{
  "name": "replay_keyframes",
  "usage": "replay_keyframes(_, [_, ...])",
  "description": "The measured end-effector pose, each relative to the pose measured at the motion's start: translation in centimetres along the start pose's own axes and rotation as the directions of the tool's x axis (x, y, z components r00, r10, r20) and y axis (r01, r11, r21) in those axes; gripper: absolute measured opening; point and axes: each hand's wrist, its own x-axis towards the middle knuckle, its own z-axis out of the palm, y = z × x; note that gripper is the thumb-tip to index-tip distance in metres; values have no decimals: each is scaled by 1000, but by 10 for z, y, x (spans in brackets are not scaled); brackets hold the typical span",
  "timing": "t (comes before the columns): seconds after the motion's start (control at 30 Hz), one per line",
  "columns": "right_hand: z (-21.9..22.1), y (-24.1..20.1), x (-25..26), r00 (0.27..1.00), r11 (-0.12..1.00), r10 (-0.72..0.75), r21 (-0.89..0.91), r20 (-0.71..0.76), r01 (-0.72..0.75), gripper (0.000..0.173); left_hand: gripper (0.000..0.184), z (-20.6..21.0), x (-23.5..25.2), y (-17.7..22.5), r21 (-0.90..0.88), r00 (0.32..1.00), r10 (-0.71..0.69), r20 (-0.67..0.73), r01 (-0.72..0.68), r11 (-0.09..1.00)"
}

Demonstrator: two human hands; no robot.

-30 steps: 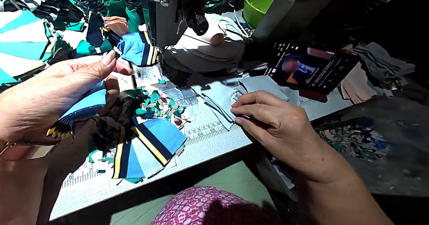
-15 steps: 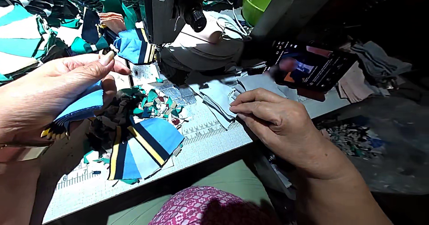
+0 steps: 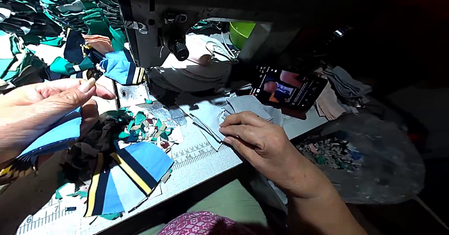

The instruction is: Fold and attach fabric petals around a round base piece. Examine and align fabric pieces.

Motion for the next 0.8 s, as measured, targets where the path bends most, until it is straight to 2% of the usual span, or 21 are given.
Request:
replay_keyframes(0.17, [-2,2,1,999,1000,-28,7,18,28,17,35,-2,0,1,-22,999,-4,45,5,1000])
replay_keyframes(0.27, [-4,4,0,999,999,-35,17,30,35,18,32,-16,6,-8,-7,984,45,173,-45,999])
replay_keyframes(0.47, [1,3,1,1000,1000,-22,-14,-12,22,16,34,-21,6,-6,47,966,43,254,-57,997])
replay_keyframes(0.63, [2,3,2,999,999,-34,-17,-21,33,16,31,-30,12,-10,15,923,116,368,-131,991])
replay_keyframes(0.8, [0,4,2,999,999,-40,-14,0,40,17,31,-34,14,-11,6,915,116,387,-128,992])
